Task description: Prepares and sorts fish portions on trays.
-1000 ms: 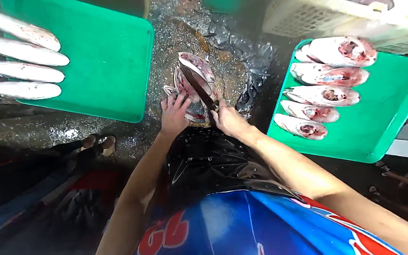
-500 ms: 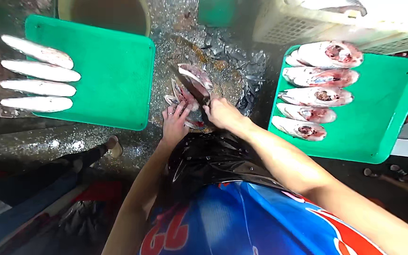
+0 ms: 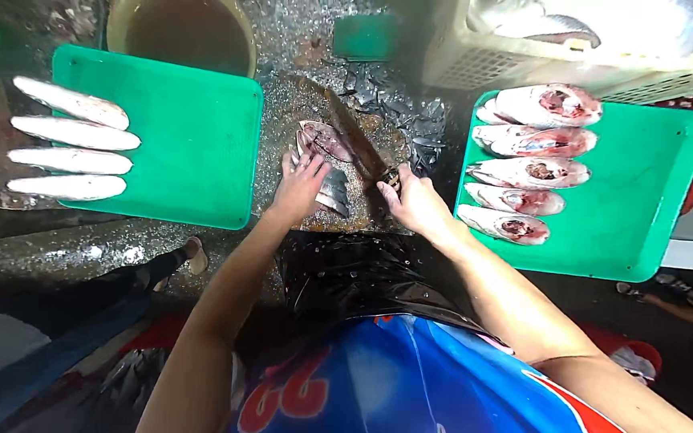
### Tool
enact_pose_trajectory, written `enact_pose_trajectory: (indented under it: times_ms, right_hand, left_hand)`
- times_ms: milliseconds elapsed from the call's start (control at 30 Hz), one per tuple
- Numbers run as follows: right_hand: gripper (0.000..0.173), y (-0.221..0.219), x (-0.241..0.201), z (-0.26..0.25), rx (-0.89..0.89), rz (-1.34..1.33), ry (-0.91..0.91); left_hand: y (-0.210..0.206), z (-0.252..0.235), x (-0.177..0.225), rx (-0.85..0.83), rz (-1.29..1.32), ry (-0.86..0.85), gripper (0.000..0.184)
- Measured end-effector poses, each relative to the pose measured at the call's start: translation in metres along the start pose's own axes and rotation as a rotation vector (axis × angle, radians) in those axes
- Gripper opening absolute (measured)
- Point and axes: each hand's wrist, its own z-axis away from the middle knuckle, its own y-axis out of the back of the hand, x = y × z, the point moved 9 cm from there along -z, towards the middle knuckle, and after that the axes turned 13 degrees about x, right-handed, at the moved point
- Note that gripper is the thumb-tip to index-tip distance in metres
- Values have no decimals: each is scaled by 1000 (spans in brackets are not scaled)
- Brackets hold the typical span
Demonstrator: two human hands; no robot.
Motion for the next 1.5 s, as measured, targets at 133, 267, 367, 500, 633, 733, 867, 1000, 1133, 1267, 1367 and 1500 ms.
enact_pose_trajectory:
  times_ms: [133,267,367,500,633,733,867,1000,1133,1267,1367,1500]
  right_hand:
    - [53,-22,-24,-17,-129,101,95]
    - [51,-39,-49,-33,-186,214,109]
    - [48,-58,-58,-42,-193,226,76]
    - [53,-71,-42,-50,-208,176,59]
    - [48,-46,-39,-30,-351,178,-2]
    - [45,-17,-22,-18,-428,188,-15]
    - [49,14,-6,-3,-105,-19,-15]
    - [59,-13,32,-8,350,-184,-58]
    - [68,-61,62,-25,236,-63,-301]
    - [67,-61,64,-24,203,-98,-303]
    - [66,-61,63,-18,219,-90,-323]
    - [64,-56,63,11,420,-63,-330]
  left_hand:
    - [-8,16,-8,27,32,64,92]
    - [-10,13,-7,42,26,81,95]
    - [-12,14,-9,43,41,109,95]
    - [-14,16,-8,81,44,107,96]
    - [-9,28,-9,113,42,97,94]
    - [-5,32,-9,177,65,91,92]
    - [-7,27,-9,121,66,88,95]
    - [2,-2,-5,1,70,41,105]
    - [1,-29,-1,-68,19,-32,106]
    - [11,-65,-12,-107,242,14,101]
    - [11,-102,-35,-78,205,19,74]
    - [-7,-123,-49,-270,55,-38,64]
